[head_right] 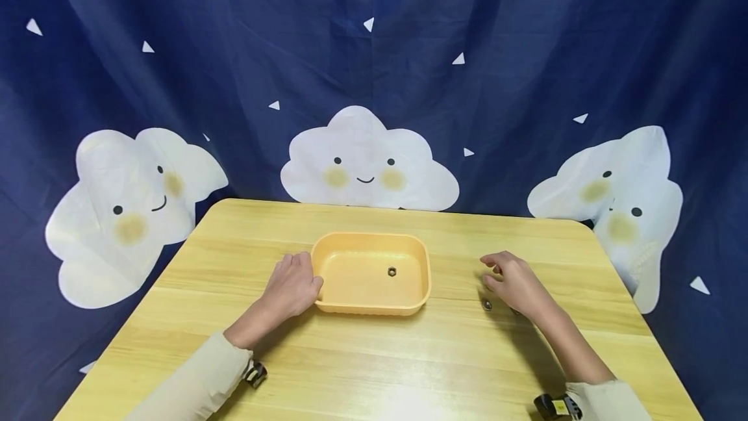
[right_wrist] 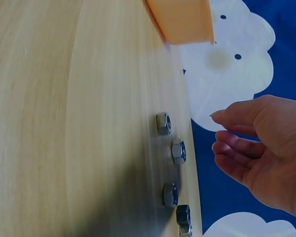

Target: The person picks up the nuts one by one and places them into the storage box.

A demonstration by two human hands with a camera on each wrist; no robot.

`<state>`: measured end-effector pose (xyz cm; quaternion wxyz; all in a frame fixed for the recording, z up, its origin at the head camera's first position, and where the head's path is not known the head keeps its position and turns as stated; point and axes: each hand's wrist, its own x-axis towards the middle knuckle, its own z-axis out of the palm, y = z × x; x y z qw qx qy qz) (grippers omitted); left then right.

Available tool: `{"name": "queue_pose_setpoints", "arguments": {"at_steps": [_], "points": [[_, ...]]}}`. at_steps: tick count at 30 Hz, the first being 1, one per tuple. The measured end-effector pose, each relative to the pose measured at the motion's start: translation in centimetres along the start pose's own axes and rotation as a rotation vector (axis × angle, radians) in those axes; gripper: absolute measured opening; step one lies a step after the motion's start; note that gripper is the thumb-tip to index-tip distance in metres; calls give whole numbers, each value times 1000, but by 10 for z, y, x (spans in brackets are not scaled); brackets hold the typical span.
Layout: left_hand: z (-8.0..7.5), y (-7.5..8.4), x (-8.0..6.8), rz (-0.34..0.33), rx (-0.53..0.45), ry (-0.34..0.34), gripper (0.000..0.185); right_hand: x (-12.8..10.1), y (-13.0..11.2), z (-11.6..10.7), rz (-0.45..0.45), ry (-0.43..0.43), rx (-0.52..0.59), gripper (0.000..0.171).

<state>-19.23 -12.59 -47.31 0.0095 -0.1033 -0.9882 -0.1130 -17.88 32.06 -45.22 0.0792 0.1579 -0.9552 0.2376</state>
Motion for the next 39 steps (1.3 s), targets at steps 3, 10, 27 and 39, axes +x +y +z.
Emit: {"name": "queue_pose_setpoints", "arguments": {"at_steps": [3,10,27,39], "points": [[0,1,0,-1,-8,1,24,-2,3,1,22,-14,-1,33],[0,1,-1,1,-8,8,24,-5,9,3,64,-83,-5,36],[1,-1,0,-11,-7,-4,23,-4,21,9,66,-198,-13,33],[0,1,0,-7,-18,-9,23,-6,25,12,72,-194,-24,30]]}}
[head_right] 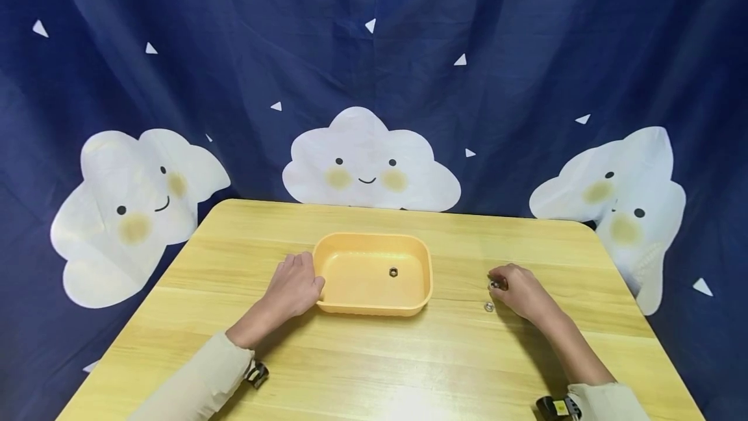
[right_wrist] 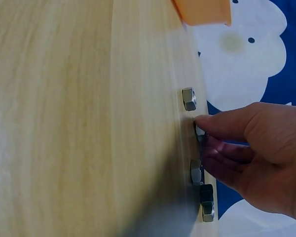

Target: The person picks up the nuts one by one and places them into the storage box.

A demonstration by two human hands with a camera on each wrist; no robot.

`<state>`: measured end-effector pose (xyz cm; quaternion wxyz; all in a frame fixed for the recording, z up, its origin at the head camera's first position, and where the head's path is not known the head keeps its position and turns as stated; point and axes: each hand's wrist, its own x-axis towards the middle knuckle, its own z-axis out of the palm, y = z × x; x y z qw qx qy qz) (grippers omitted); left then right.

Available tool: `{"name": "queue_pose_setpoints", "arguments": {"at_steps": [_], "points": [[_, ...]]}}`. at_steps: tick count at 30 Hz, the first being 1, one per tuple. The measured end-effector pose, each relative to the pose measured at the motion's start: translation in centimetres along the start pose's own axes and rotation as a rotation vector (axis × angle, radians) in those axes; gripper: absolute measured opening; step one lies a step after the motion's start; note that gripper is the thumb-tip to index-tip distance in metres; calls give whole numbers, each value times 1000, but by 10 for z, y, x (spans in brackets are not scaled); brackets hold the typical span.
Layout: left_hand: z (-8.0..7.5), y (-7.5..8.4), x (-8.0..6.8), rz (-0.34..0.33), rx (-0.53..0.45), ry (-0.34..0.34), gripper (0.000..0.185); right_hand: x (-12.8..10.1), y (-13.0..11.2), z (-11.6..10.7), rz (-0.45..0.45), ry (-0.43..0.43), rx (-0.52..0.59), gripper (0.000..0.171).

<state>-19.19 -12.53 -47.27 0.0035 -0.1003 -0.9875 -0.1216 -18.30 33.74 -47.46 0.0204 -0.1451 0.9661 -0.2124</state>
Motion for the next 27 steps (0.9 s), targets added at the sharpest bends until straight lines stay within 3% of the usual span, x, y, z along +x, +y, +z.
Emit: {"name": "queue_pose_setpoints", "arguments": {"at_steps": [19,27], "points": [[0,0,-1,-9,11,-6,23,1,4,-3,41,-10,0,31],[1,-2,0,-5,11,0,23,2,4,-3,37,-7,14,22]]}}
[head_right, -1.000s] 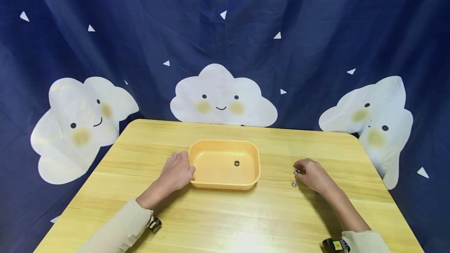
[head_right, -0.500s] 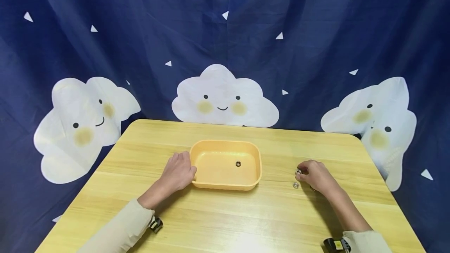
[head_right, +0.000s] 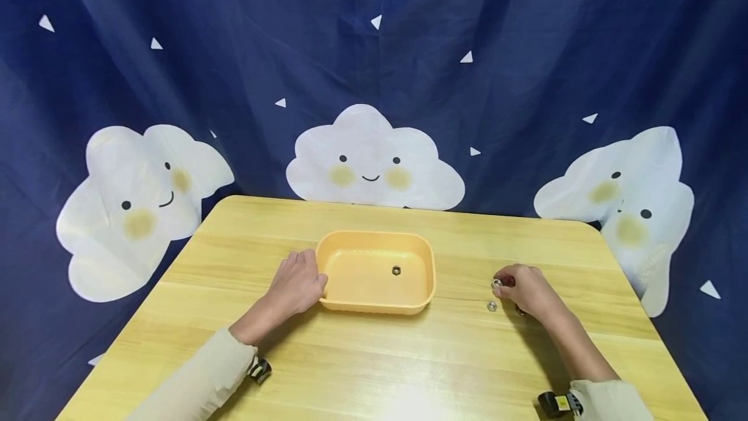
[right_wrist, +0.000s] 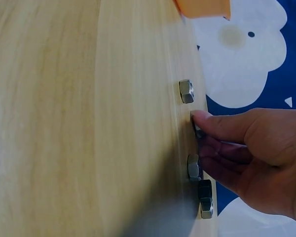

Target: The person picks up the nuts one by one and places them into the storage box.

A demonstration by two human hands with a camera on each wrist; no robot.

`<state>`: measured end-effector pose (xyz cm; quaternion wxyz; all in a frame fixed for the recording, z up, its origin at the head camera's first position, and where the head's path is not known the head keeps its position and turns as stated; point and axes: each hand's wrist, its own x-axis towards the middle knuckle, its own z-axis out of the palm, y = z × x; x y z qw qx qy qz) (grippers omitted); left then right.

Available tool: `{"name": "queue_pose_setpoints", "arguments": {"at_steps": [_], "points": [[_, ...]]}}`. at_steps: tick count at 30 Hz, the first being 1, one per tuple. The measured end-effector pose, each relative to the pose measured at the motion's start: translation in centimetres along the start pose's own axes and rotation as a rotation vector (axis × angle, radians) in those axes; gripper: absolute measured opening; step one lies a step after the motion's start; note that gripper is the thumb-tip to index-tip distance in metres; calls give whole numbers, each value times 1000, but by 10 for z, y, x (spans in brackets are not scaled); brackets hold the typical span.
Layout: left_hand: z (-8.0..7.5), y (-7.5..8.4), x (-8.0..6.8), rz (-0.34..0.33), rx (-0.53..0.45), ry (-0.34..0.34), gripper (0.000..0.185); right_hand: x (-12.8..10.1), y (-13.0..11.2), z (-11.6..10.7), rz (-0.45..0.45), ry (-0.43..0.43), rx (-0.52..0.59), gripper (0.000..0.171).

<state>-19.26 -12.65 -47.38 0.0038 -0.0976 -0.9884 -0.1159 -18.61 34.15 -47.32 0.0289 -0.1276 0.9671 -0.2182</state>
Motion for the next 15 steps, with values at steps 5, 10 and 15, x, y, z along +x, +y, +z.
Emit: {"name": "queue_pose_setpoints", "arguments": {"at_steps": [5,10,15], "points": [[1,-1,0,-6,-2,-4,23,3,-2,1,-2,-17,-9,17],[1,-1,0,-7,2,-4,24,6,-2,3,-19,-13,-34,15],[1,0,0,-11,4,-12,25,7,-2,4,-33,-21,-55,17]]}}
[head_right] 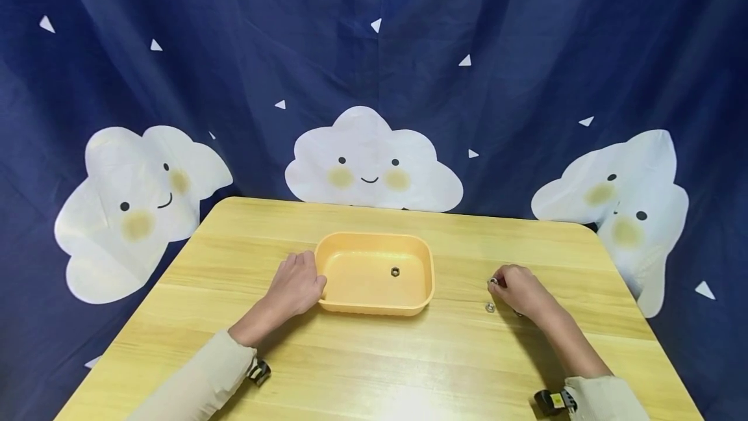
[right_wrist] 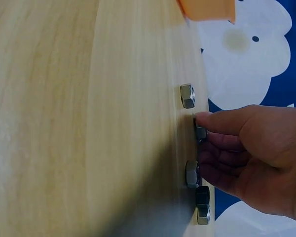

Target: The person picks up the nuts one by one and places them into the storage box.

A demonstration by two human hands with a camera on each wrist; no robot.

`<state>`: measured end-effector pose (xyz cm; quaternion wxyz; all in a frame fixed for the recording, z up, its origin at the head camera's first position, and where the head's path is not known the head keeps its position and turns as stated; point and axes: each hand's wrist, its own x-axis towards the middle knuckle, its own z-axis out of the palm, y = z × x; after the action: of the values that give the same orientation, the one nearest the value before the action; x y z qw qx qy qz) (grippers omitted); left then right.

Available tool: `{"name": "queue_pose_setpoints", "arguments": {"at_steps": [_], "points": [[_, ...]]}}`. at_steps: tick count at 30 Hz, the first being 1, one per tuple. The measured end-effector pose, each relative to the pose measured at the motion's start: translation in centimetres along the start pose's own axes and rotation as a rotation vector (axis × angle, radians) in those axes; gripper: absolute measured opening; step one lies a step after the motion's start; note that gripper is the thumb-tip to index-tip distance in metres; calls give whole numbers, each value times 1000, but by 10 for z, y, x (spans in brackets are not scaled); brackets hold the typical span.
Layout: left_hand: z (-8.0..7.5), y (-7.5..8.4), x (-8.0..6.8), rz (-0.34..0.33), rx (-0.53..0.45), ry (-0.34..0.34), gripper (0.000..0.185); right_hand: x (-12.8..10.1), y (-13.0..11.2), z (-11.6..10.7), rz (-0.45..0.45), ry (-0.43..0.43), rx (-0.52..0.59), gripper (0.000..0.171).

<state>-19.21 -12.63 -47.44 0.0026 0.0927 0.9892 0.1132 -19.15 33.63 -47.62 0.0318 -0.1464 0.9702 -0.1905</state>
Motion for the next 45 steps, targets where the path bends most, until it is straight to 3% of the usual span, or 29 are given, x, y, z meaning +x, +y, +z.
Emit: {"name": "queue_pose_setpoints", "arguments": {"at_steps": [7,13,20,30,45], "points": [[1,0,0,-4,-1,-3,24,-1,0,1,25,-9,13,15],[2,-1,0,-1,-2,-7,23,1,-1,0,-20,-13,-9,15],[1,0,-1,7,2,-5,25,1,-1,3,-17,42,-49,17],[-3,1,0,13,-11,-7,22,3,-8,-5,65,96,48,22],[-1,1,0,1,5,8,24,14,-18,-24,57,181,121,22]]}}
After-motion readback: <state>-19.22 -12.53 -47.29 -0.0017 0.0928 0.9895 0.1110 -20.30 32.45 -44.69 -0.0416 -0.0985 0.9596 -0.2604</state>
